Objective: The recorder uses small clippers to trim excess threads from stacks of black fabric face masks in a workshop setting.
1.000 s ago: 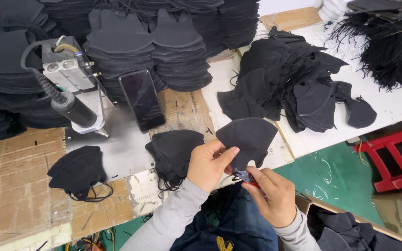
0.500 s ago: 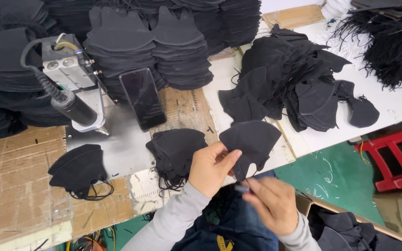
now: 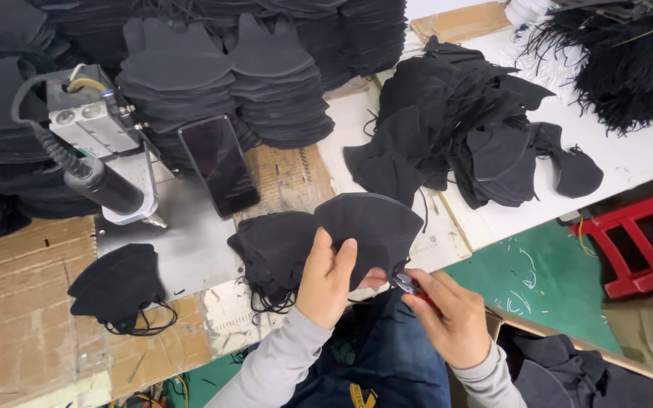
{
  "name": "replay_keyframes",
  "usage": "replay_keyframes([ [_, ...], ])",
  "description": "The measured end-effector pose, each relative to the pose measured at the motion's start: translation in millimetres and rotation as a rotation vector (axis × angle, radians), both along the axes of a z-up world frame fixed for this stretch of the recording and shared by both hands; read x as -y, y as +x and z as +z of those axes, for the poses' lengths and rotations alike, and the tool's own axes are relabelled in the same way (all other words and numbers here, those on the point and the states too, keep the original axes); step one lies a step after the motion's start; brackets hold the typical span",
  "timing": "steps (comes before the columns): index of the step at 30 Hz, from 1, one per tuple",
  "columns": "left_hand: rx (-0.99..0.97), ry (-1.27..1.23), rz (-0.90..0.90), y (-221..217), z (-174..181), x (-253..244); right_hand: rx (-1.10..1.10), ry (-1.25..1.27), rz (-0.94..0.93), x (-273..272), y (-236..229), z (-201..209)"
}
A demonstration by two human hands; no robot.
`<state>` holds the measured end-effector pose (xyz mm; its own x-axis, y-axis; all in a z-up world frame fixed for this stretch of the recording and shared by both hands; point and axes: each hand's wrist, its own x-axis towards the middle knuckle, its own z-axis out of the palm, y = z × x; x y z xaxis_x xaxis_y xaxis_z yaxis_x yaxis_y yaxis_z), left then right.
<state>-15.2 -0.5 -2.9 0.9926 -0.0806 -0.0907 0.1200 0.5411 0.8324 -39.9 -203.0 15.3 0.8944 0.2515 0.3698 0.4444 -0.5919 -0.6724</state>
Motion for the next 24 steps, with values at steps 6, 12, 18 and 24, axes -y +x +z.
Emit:
replay_keyframes([
  [6,-0.135,-0.079,-0.027,-7.2,-7.3,0.3,0.061,-0.078,0.061,2.3,-1.7,-6.3],
  [12,-0.028,0.713,0.189,-14.3,-50.1,-58.4,-0.112,-0.089,0.162,34.7,27.7,-46.1],
  [18,0.035,1.482,0.549,-6.7,-87.8,-102.1,-0.152,-0.151,-0.439,31.5,143.7,-129.0],
  [24,0.011,1.424,0.623,-6.2,-56.4,-114.4,-0.061,-0.247,-0.541,17.3,213.0,-189.5],
])
